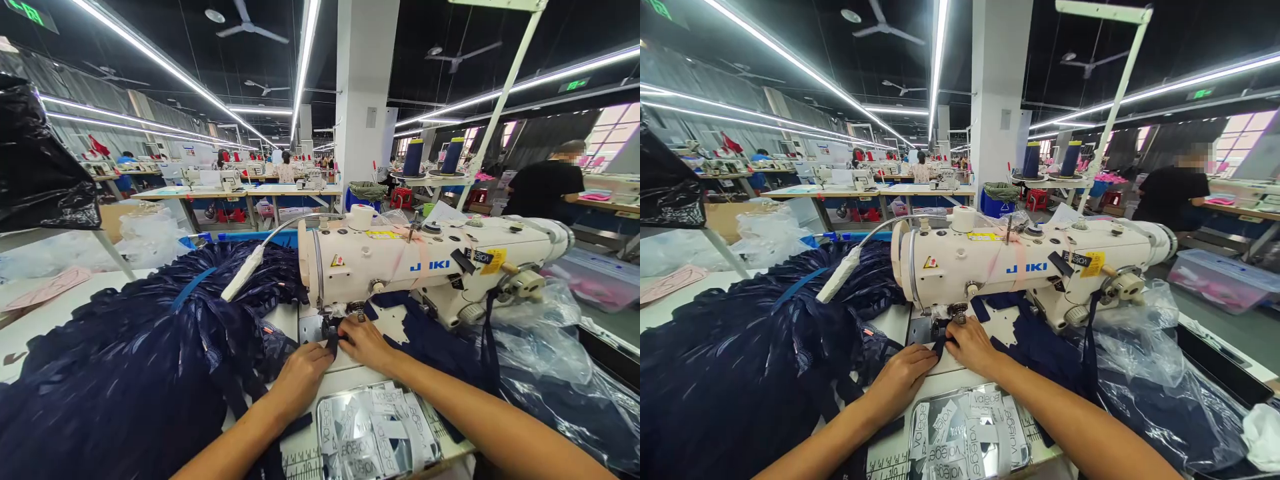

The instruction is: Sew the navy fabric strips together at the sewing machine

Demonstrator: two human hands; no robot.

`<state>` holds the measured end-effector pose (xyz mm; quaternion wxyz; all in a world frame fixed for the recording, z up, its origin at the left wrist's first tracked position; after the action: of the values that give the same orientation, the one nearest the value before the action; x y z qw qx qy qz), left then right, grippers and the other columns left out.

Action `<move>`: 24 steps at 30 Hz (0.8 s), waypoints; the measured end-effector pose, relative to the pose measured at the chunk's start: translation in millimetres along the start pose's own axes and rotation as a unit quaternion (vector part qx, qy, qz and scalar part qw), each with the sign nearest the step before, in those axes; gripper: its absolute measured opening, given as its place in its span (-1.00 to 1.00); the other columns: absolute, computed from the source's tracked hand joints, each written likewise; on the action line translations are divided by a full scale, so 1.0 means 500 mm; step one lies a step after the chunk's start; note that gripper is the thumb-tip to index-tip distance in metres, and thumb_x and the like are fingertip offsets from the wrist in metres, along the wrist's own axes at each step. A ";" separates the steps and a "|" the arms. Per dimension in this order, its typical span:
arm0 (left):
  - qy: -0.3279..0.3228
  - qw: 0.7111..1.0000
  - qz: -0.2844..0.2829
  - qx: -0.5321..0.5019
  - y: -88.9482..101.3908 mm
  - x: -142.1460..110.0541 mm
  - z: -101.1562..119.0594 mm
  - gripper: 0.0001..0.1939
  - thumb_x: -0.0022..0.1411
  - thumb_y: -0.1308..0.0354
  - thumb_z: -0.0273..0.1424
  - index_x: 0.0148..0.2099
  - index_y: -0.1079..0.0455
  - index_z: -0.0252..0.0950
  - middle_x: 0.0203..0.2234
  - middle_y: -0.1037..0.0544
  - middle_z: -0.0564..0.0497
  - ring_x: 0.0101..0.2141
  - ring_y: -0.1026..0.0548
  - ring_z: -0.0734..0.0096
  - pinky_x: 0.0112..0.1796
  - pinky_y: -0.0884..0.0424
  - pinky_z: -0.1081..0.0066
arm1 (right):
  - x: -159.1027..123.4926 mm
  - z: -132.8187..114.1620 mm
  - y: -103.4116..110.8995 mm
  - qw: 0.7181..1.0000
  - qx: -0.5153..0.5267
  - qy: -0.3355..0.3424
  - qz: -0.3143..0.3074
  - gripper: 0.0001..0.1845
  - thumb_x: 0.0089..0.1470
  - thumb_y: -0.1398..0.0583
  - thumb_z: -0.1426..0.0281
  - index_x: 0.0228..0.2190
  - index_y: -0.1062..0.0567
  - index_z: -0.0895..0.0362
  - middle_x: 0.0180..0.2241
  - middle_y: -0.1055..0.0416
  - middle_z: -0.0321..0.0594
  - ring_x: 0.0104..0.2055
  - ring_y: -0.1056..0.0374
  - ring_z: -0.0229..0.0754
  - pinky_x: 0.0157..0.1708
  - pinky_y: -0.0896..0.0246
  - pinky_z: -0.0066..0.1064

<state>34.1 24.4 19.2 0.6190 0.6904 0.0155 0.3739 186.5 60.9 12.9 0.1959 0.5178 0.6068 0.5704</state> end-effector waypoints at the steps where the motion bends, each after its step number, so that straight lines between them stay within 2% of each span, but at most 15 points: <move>1: -0.007 1.000 -0.010 0.007 0.001 -0.001 0.001 -0.75 0.18 0.08 -0.65 -0.25 -0.39 -0.34 -0.33 -0.52 -0.04 -0.29 -0.44 0.32 -0.25 -0.43 0.36 | 0.004 -0.003 -0.002 1.000 0.007 -0.010 -0.008 -0.87 -0.08 -0.18 0.57 -0.41 -0.41 0.15 -0.36 -0.39 -0.22 -0.28 -0.29 -0.14 -0.23 -0.12 -0.33; 4: -0.007 0.997 -0.066 0.045 0.005 -0.003 0.008 -0.78 0.16 0.05 -0.64 -0.23 -0.38 -0.37 -0.32 -0.51 -0.07 -0.31 -0.42 0.26 -0.29 -0.40 0.30 | 0.015 -0.008 -0.007 0.999 0.022 -0.033 -0.028 -0.84 -0.07 -0.15 0.59 -0.39 -0.41 0.14 -0.37 -0.42 -0.23 -0.27 -0.29 -0.13 -0.24 -0.13 -0.35; 7: 0.007 0.992 -0.107 0.059 0.010 -0.003 0.014 -0.75 0.10 0.03 -0.65 -0.18 -0.36 -0.39 -0.28 -0.49 -0.12 -0.24 -0.39 0.20 -0.21 -0.35 0.24 | 0.021 -0.007 -0.010 0.998 0.037 -0.031 -0.044 -0.83 -0.04 -0.13 0.60 -0.38 -0.41 0.13 -0.39 -0.43 -0.26 -0.24 -0.29 -0.14 -0.22 -0.14 -0.36; 10: 0.011 0.991 -0.127 0.047 0.006 -0.001 0.017 -0.73 0.07 0.03 -0.64 -0.17 -0.35 -0.40 -0.25 -0.47 -0.14 -0.17 -0.37 0.18 -0.12 -0.30 0.21 | 0.021 -0.008 -0.011 0.998 0.036 0.007 -0.059 -0.83 0.00 -0.11 0.60 -0.37 -0.42 0.14 -0.37 -0.42 -0.23 -0.24 -0.30 -0.16 -0.22 -0.15 -0.38; 14: 0.003 0.988 -0.139 0.061 -0.006 0.002 0.013 -0.74 0.06 0.02 -0.65 -0.19 -0.36 -0.39 -0.16 -0.44 -0.19 -0.17 -0.38 0.18 -0.14 -0.30 0.22 | 0.018 -0.018 -0.009 0.994 -0.036 0.066 -0.076 -0.79 0.01 -0.04 0.65 -0.35 -0.41 0.20 -0.29 -0.40 -0.11 -0.25 -0.30 -0.14 -0.25 -0.16 -0.37; 18: -0.010 0.986 -0.141 0.084 -0.009 0.004 0.011 -0.79 0.04 0.00 -0.65 -0.25 -0.35 -0.40 -0.04 -0.38 -0.25 -0.16 -0.38 0.16 -0.15 -0.29 0.22 | 0.024 -0.018 -0.009 0.992 -0.054 0.028 -0.112 -0.77 0.05 0.01 0.64 -0.36 -0.41 0.20 -0.37 -0.40 -0.14 -0.32 -0.31 -0.16 -0.30 -0.16 -0.39; 24: -0.017 0.985 -0.153 0.082 -0.003 0.009 0.014 -0.82 0.06 0.00 -0.63 -0.25 -0.32 -0.40 0.00 -0.34 -0.28 -0.15 -0.37 0.15 -0.16 -0.30 0.23 | 0.035 -0.002 -0.009 0.989 0.024 -0.054 -0.137 -0.80 0.14 -0.01 0.47 -0.42 -0.41 0.12 -0.45 -0.40 -0.28 -0.36 -0.31 -0.22 -0.28 -0.15 -0.41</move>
<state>41.7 21.0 20.4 0.6102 0.7349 0.1406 0.2606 177.2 76.2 15.1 0.2920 0.4642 0.6740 0.4949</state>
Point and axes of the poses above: each hand's wrist, its own x-axis towards the middle knuckle, its own y-axis out of the back of the hand, z = x × y, the point moved 3 cm from there along x, towards the middle knuckle
